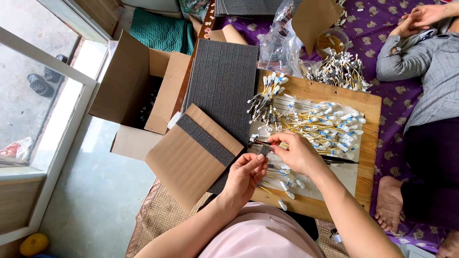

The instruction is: Assembling and organizing small wire connector components into a foam tray

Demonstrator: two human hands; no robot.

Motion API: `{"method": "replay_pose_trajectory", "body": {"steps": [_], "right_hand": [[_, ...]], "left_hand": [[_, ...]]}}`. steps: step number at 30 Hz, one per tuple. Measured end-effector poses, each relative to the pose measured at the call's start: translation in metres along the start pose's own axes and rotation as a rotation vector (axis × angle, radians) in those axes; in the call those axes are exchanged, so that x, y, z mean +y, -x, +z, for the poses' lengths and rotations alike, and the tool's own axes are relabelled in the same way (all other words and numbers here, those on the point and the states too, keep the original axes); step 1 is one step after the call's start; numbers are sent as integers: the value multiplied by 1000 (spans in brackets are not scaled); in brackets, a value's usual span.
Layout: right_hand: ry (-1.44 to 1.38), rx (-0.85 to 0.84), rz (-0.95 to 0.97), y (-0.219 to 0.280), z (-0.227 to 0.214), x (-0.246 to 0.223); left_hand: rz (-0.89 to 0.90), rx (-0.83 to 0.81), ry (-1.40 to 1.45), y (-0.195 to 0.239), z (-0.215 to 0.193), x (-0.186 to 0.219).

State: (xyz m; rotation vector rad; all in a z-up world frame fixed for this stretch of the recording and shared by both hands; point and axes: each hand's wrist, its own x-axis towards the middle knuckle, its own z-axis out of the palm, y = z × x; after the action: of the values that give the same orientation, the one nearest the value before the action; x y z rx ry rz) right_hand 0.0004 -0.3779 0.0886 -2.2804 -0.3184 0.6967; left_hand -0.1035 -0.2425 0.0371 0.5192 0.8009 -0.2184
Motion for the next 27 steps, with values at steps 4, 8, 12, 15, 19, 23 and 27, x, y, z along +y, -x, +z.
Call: {"method": "replay_pose_trajectory", "body": {"steps": [4, 8, 12, 15, 19, 23, 27], "right_hand": [[-15, 5, -27, 0, -1, 0], [-4, -10, 1, 1, -2, -1], [2, -13, -2, 1, -1, 0], [4, -8, -21, 0, -1, 1], [17, -14, -15, -3, 1, 6], [13, -20, 7, -1, 0, 4], [4, -20, 33, 7, -6, -9]], "left_hand": [[5, 20, 22, -1, 7, -2], [11, 76, 77, -1, 11, -6], [9, 133, 97, -4, 13, -10], [25, 166, 94, -3, 23, -7], [45, 215, 96, -6, 35, -9], [52, 240, 63, -2, 47, -5], [18, 200, -71, -3, 44, -5]]}}
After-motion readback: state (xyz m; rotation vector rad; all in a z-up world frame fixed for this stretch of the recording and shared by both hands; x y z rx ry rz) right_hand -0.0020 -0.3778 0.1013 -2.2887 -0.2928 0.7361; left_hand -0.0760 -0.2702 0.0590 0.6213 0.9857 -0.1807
